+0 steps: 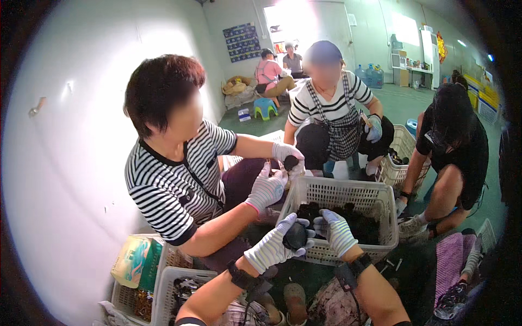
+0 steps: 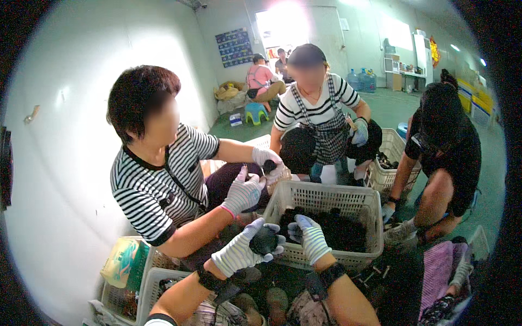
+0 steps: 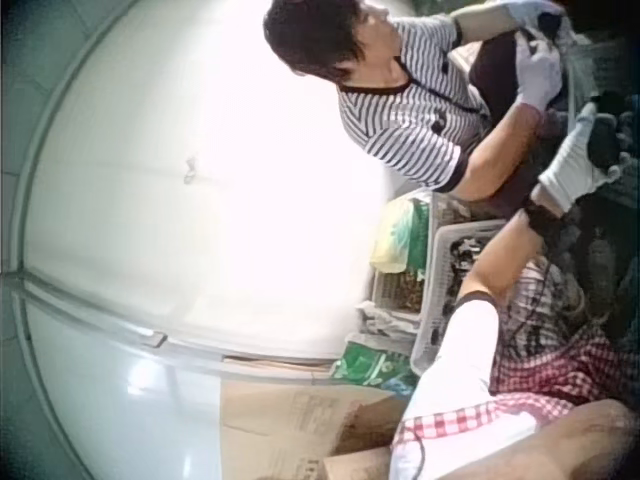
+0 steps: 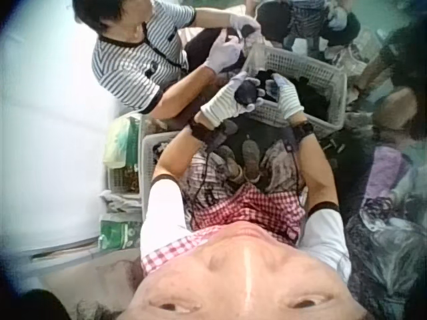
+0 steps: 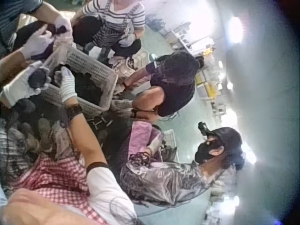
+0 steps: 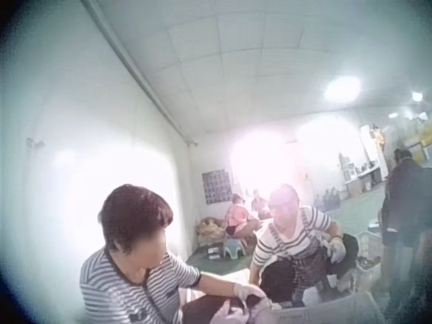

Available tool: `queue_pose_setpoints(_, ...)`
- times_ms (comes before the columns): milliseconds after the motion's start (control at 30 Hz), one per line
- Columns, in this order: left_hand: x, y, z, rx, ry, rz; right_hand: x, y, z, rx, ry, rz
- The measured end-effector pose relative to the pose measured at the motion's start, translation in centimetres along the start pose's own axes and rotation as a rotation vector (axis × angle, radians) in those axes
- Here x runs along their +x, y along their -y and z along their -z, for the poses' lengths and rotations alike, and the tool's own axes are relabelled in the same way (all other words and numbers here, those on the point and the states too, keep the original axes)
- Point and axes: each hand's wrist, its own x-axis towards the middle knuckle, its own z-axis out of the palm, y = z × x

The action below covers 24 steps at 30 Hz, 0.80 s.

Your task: Workers sit together on the floor assembling small black circular components with metal clips and sorting them into baskets.

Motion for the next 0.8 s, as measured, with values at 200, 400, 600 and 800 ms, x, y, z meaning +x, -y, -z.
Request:
queue_pose_setpoints(200,2.6,0.5,4.8,0.143,-0.092,-0.12,4.2,-2.8,2.6,-0.197,0.104,-0.269)
queue_pose_setpoints(400,4.1,2.8,6.6,0.391,-0.317,0.064,10.1,-3.1,7.3,-0.044,-0.228,-0.014)
queue_pose_setpoints(600,5.4,5.6,7.8,0.35,-0.267,0.199,9.9,-7.8,8.5,-1.292,-0.059,0.086)
queue_pose_setpoints(800,7.3,4.0,8.2,0.139,-0.41,0.021,5.5,-4.5,1.8,-0.919,0.282,0.238)
